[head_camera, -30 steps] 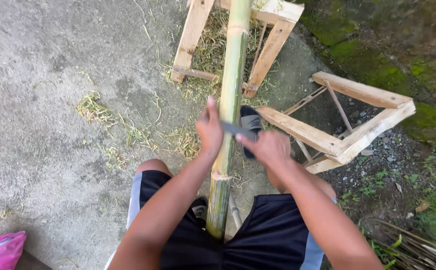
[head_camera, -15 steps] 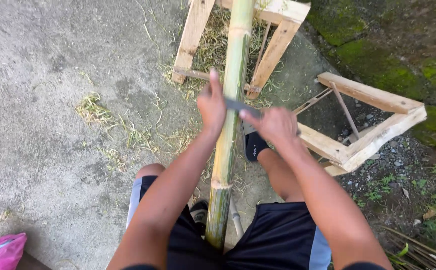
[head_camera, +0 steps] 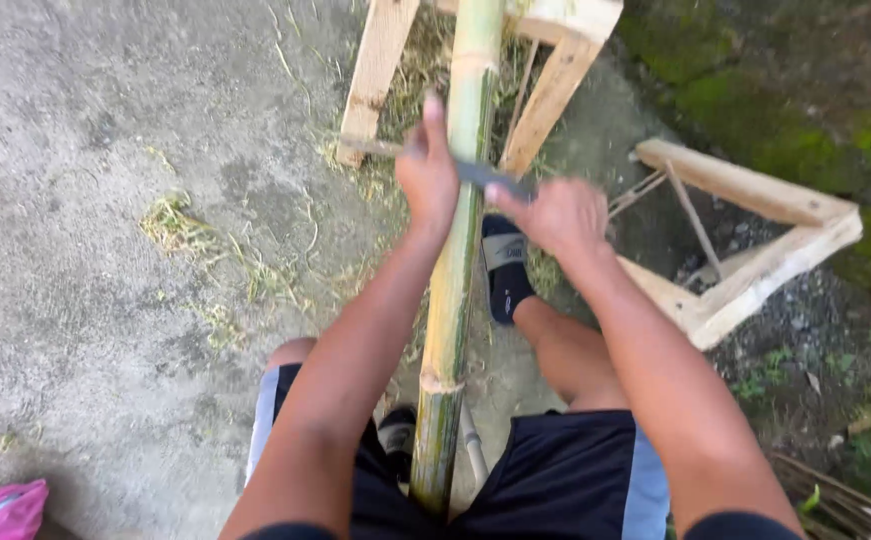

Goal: Shaving and smoothing a bamboo pole using a knife.

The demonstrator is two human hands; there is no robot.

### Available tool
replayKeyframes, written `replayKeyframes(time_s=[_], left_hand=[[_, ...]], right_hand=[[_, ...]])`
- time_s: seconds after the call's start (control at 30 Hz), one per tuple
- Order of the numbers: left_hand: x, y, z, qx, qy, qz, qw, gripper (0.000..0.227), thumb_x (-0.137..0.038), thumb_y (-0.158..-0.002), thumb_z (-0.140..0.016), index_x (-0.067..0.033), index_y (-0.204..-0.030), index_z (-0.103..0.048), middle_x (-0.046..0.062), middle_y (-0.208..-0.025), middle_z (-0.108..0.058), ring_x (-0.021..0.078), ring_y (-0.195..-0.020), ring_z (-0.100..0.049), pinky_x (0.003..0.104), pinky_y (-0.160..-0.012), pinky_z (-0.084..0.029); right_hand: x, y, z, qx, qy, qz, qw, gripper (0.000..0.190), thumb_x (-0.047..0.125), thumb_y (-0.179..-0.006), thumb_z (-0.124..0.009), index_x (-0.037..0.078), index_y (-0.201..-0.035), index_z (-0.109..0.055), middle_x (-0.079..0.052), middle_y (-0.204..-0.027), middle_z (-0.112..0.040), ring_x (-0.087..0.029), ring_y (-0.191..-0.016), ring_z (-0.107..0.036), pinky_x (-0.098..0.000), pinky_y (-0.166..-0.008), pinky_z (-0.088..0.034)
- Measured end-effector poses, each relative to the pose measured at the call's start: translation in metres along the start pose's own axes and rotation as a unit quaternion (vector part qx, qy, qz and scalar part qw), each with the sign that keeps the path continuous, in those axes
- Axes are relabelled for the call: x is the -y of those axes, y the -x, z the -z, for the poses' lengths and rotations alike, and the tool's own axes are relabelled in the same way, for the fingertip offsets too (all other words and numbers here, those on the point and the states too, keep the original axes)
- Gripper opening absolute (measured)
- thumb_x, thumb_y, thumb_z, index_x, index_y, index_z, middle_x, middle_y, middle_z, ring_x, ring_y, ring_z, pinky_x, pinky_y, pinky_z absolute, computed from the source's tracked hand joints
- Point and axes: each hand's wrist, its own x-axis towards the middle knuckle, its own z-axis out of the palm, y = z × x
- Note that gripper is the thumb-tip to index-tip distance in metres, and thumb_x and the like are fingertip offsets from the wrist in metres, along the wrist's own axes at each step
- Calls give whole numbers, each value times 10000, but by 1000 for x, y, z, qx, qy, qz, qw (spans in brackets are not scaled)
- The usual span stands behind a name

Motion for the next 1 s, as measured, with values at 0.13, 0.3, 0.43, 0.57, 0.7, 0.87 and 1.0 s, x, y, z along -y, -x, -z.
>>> replayKeyframes(time_s=[0.13,0.3,0.43,0.57,0.7,0.87,1.0], left_hand=[[18,53,36,18,66,-28,997,817,-665,-944,-516,97,-1165,-713,206,-1022,-774,221,-950,-726,367,-858,-562],[5,-6,2,10,38,-17,999,883,-736,-915,-472,90,-1104,-721,195,-912,-776,234,-872,-741,384,-809,-575],[-8,-75,-47,-39,-51,-52,997,925,-789,-876,-421,73,-779,-741,208,-662,-709,281,-664,-709,429,-727,-550],[-5,-57,-36,-60,-39,-54,996,940,-746,-933,-433,148,-795,-687,238,-716,-682,320,-694,-649,449,-704,-537],[0,-2,4,-15,20,-55,998,962,-770,-900,-457,142,-1146,-643,190,-769,-728,241,-749,-713,384,-702,-580],[-9,-57,-35,14,-47,-28,998,915,-758,-889,-390,70,-887,-780,125,-648,-723,250,-645,-741,423,-632,-585],[1,-103,-71,-90,-53,-134,985,972,-826,-915,-415,88,-881,-746,145,-634,-677,271,-697,-705,433,-718,-554]], right_hand=[[2,40,0,90,-8,21,996,923,963,-725,-415,109,-752,-763,-229,-519,-632,-404,-550,-681,-509,-550,-535],[-3,-14,-10,42,32,30,998,1001,988,-782,-411,43,-662,-719,-209,-542,-623,-381,-557,-678,-497,-578,-542],[-5,-69,-3,13,6,-6,1000,1051,999,-804,-421,3,-613,-696,-206,-555,-617,-380,-579,-672,-516,-574,-531],[-2,-53,4,38,7,-14,999,1023,966,-836,-436,0,-638,-709,-228,-583,-621,-397,-601,-679,-524,-576,-528],[-6,-13,-3,51,0,14,999,987,949,-816,-451,15,-654,-726,-230,-567,-623,-406,-589,-672,-516,-574,-529],[-19,-62,-13,38,-18,1,999,1006,991,-831,-429,40,-564,-616,-114,-479,-509,-296,-461,-572,-464,-471,-458],[-25,-92,-15,-57,-36,38,997,1022,1036,-877,-429,77,-566,-599,-71,-460,-438,-261,-479,-502,-408,-506,-424]])
